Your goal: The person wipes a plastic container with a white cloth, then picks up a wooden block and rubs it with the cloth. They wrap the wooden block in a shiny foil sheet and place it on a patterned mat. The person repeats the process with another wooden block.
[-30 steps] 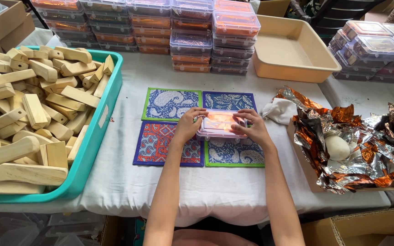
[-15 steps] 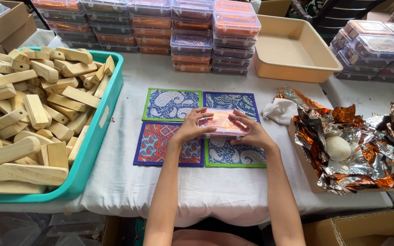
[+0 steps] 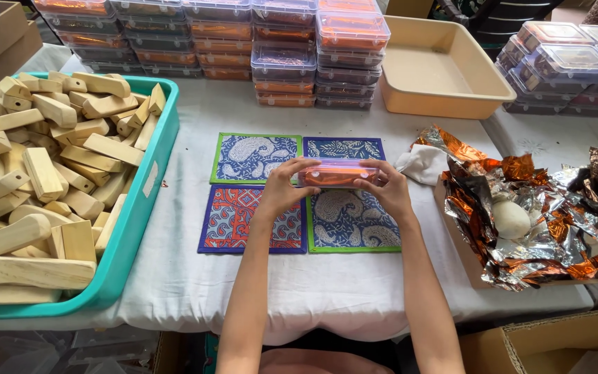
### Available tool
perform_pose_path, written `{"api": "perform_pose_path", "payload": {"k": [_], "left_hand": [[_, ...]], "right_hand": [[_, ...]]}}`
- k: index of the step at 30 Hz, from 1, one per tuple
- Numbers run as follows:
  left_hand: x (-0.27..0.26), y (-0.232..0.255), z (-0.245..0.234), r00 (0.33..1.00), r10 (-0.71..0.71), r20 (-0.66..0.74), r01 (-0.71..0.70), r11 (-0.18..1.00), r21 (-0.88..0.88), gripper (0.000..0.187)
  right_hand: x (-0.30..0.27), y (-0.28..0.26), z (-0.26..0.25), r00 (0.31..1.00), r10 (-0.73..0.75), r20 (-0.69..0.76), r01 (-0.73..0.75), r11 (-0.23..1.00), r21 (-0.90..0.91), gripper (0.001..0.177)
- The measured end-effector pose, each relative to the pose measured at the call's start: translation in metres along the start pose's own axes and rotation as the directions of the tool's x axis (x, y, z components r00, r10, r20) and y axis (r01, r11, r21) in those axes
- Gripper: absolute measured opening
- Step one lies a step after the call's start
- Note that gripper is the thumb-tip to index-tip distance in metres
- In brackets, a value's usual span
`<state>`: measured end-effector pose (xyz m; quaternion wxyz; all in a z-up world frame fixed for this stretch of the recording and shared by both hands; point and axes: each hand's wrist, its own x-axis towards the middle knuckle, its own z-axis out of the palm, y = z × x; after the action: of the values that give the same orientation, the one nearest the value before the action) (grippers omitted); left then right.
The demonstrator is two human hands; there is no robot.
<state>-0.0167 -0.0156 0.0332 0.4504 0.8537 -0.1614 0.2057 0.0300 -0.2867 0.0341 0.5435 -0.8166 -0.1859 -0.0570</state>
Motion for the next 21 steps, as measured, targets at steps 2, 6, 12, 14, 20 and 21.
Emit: {"api": "perform_pose_path", "payload": {"k": [2, 6, 12, 14, 20, 21], "left_hand": [[-0.001, 0.011, -0.005, 1.0, 0.005, -0.019, -0.005, 1.0, 0.005, 0.068], [-0.002, 0.024, -0.008, 0.999, 0.01, -0.045, -0.01, 1.0, 0.013, 0.065], [-0.002, 0.019, 0.002, 0.987, 0.084, -0.133, -0.075, 0.995, 0.072, 0.069], [-0.002, 0.018, 0.002, 0.988, 0.036, -0.151, -0.022, 0.995, 0.095, 0.065], [0.0, 0.002, 0.009, 0.976, 0.05, -0.211, -0.02, 0.989, 0.144, 0.06], [-0.001, 0.0, 0.012, 0.975, 0.057, -0.213, -0.023, 0.987, 0.157, 0.062]], "right_hand": [[0.0, -0.009, 0.001, 0.998, 0.019, -0.062, -0.02, 1.0, -0.015, 0.05], [-0.001, -0.01, 0.0, 0.986, -0.036, -0.163, 0.032, 0.999, -0.03, 0.048], [-0.006, -0.024, 0.002, 0.949, -0.278, -0.153, 0.204, 0.903, -0.377, 0.073], [-0.008, -0.031, 0.004, 0.963, -0.231, -0.137, 0.166, 0.913, -0.374, 0.08], [-0.003, -0.019, 0.006, 0.957, -0.285, -0.052, 0.223, 0.841, -0.493, 0.075], [-0.004, -0.019, 0.007, 0.974, -0.221, -0.056, 0.165, 0.856, -0.49, 0.074]]}}
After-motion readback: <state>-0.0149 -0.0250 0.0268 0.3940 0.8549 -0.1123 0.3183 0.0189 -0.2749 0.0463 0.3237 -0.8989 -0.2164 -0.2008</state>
